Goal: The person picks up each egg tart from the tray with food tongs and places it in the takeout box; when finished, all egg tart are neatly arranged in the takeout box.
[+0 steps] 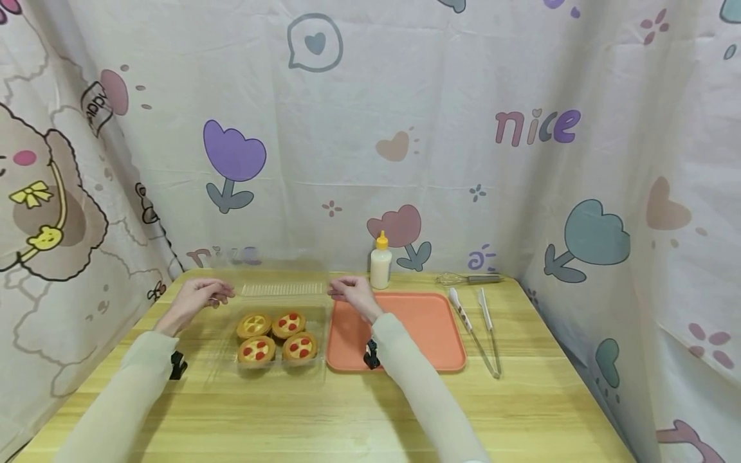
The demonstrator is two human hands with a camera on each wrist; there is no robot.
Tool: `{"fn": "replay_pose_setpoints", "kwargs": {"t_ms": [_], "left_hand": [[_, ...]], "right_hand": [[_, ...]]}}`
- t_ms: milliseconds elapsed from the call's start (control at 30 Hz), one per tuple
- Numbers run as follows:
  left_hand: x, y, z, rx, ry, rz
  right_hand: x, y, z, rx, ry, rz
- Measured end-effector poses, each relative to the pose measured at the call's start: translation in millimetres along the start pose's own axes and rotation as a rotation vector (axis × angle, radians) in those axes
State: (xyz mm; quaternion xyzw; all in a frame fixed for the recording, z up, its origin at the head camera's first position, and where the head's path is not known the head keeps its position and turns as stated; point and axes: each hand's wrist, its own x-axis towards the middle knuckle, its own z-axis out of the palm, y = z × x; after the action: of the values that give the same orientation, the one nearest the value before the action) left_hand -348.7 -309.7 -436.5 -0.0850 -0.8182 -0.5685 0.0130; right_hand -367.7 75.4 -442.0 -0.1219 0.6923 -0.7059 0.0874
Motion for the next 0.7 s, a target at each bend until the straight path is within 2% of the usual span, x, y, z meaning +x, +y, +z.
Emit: {"fn": "replay_pose_setpoints", "kwargs": {"t_ms": [267, 500, 633, 700], "left_hand": [[-0.9, 3.0, 1.1, -0.09, -0.016, -0.039], [-6.2, -1.6, -0.5, -0.138, -0.066, -0.035], [-11.2, -7.7, -0.5, -0.077, -0.062, -0.056], [-14.1, -10.7, 0.2, 0.002, -0.051, -0.054]], "right_hand": [[-3.4, 2.1, -0.7, 0.006, -0.008, 0.005], [-7.9, 5.6, -1.3, -0.007, -0.009, 0.011], [-10.8, 7.0, -2.1, -0.031, -0.008, 0.019], [-11.9, 7.8, -2.8, -0.036, -0.003, 0.033]]}}
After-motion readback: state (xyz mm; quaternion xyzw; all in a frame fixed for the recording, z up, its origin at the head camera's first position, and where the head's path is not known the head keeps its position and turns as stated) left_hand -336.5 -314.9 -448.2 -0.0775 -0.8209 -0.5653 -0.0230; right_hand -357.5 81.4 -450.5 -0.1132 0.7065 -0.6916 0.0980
